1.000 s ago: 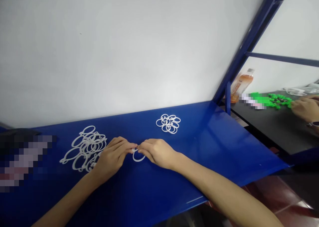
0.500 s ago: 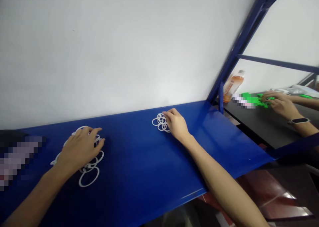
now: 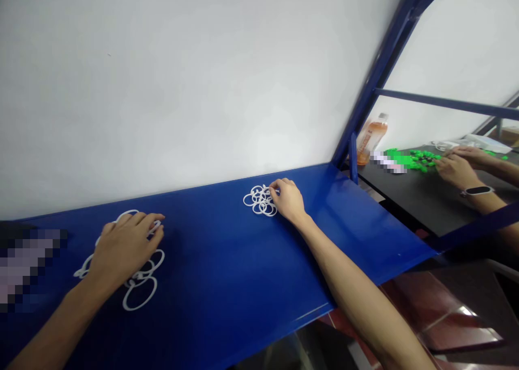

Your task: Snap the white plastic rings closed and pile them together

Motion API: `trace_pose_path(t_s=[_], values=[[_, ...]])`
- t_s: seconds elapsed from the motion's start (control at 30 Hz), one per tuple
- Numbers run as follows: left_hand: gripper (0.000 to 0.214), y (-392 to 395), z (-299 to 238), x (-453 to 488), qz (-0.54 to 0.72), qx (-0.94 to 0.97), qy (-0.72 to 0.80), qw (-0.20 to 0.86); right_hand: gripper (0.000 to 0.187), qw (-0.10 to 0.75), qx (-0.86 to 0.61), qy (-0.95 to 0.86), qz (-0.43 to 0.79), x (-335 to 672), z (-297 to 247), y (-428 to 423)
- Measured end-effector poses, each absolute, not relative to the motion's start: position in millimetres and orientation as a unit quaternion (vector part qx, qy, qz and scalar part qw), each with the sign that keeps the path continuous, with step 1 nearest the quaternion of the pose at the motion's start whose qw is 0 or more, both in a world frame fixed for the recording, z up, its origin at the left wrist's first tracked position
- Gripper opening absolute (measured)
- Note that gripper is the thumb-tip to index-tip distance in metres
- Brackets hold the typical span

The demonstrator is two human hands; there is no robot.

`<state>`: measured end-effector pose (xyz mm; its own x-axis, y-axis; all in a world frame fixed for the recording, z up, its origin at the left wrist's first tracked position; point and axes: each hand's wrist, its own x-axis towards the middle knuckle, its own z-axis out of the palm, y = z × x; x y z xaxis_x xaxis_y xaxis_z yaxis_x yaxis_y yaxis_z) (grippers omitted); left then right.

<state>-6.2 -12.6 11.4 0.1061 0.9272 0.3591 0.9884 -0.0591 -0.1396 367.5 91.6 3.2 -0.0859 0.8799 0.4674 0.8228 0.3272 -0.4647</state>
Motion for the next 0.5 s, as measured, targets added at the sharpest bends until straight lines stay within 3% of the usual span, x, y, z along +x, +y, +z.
trace_pose_path(t_s=[0.23, 0.5], values=[[0.037, -13.4, 23.2, 1.3, -0.19, -0.707, -0.663, 0.154, 0.016, 0.372, -0.582, -0.723, 0.017, 368.1, 3.9, 91.3], [0.029, -18.3, 28.2, 16.7, -0.33, -0.699, -0.631, -0.066, 0.015, 0.413, -0.463, -0.784, -0.003, 343.3, 17.4, 63.5]])
